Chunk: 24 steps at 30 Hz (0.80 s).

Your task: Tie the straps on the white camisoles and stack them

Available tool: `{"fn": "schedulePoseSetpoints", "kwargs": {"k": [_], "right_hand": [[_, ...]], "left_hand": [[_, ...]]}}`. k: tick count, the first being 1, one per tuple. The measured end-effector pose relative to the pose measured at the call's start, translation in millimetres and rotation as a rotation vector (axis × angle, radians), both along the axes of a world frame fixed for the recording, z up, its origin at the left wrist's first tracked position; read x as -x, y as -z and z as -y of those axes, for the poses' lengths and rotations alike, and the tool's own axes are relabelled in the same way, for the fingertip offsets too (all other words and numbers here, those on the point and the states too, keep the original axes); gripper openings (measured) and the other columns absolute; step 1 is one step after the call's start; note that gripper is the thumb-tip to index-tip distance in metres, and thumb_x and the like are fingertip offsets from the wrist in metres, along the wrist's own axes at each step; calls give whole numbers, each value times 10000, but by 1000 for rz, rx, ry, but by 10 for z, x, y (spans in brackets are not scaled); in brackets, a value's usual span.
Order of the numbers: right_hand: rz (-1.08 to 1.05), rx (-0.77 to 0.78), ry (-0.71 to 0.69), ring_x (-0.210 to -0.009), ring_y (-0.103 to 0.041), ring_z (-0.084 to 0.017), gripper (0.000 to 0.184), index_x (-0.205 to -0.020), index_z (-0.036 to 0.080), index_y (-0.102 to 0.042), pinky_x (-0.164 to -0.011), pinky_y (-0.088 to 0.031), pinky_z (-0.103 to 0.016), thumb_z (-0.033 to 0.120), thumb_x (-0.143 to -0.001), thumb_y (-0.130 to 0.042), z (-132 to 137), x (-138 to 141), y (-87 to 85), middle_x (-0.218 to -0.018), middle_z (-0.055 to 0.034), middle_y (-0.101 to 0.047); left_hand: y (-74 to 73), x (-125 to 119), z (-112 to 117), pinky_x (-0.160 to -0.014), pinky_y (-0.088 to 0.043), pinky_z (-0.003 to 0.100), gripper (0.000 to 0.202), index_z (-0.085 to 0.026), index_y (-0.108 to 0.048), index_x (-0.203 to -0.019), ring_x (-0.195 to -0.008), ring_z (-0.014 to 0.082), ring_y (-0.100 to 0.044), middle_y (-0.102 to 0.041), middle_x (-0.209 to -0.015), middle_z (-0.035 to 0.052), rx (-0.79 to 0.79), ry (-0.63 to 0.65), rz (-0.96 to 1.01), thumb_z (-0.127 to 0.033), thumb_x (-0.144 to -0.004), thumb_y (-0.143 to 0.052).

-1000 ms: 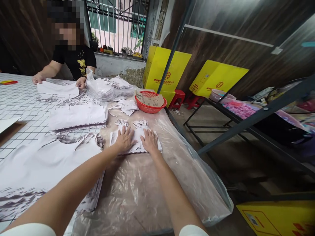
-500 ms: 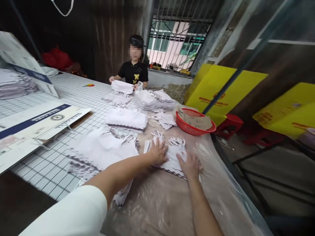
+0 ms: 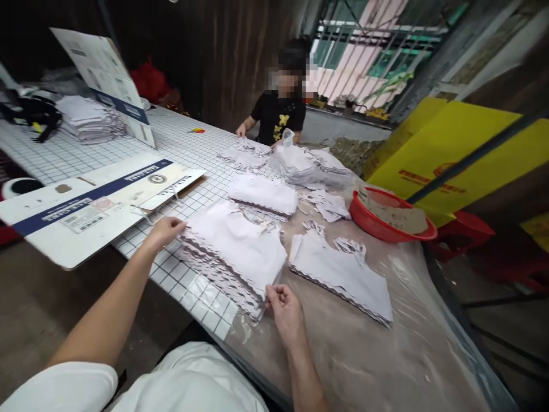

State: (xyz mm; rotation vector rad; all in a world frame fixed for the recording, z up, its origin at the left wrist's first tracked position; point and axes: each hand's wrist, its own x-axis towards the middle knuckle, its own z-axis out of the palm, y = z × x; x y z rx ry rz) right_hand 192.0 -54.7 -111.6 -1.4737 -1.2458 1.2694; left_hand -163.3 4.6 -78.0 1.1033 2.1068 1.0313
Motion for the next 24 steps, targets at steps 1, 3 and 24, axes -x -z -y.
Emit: {"fn": "schedulePoseSetpoints", "kwargs": {"k": [1, 3, 24], "right_hand": [[23, -6, 18, -534, -545, -171, 546, -640, 225, -567, -536, -446, -289, 749, -583, -711, -26, 38, 3, -569, -4, -575], [62, -11, 43, -519, -530, -172, 536, -623, 231, -554, -521, -434, -291, 739, -575, -718, -79, 77, 0, -544, 4, -555], [-202, 228, 231, -531, -504, -101, 509, -743, 209, -537, -492, -326, -188, 543, -490, -825, 5, 24, 11, -614, 57, -568]], "left_hand": [[65, -17, 44, -676, -436, 300, 193, -185, -634, -623, -708, 218, -595, -626, -642, 36, -35, 6, 54, -354, -670, -714], [160, -68, 52, -633, -432, 269, 243, -177, -648, -671, -657, 178, -579, -630, -649, 18, -96, 3, 136, -411, -663, -714], [-53, -414, -132, -907, -443, 510, 195, -195, -680, -794, -1161, 417, -501, -645, -1134, 170, 64, 115, -513, -380, -801, -618]]}}
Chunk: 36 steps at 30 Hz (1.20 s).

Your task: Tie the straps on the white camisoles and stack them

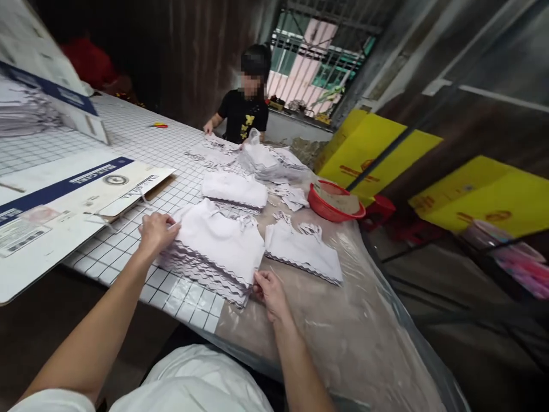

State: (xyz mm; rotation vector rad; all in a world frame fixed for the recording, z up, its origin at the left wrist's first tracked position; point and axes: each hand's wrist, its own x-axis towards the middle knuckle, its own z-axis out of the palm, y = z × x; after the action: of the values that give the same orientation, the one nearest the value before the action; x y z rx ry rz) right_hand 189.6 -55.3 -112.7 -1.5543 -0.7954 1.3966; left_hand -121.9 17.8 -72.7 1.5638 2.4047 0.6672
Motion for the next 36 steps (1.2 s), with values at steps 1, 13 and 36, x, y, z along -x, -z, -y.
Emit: {"fn": "schedulePoseSetpoints", "kwargs": {"k": [1, 13, 36], "right_hand": [[-14, -19, 6, -521, -491, -93, 507, -730, 205, -533, -486, -312, -183, 540, -488, -827, -14, -24, 12, -605, 62, -554], [-66, -213, 42, -551, -475, -106, 439, -639, 198, -523, -528, -360, -227, 534, -541, -788, -219, -78, 144, -564, 52, -536], [-429, 70, 18, -632, -564, -118, 384, -796, 217, -592, -510, -386, -201, 381, -583, -866, -216, -157, 220, -708, 47, -674]], "left_hand": [[-39, -12, 1, -889, -446, 508, 190, -194, -662, -759, -1170, 425, -494, -643, -1148, 173, 26, -1, -10, -377, -796, -627], [-130, -6, 34, -495, -419, 256, 508, -213, -477, -799, -539, 167, -573, -598, -600, -18, -4, 4, 753, -341, -488, -858], [-125, -111, 54, -410, -218, 185, 364, -195, -455, -547, -416, 61, -317, -386, -435, -81, -99, 32, 753, -428, -549, -735]]}}
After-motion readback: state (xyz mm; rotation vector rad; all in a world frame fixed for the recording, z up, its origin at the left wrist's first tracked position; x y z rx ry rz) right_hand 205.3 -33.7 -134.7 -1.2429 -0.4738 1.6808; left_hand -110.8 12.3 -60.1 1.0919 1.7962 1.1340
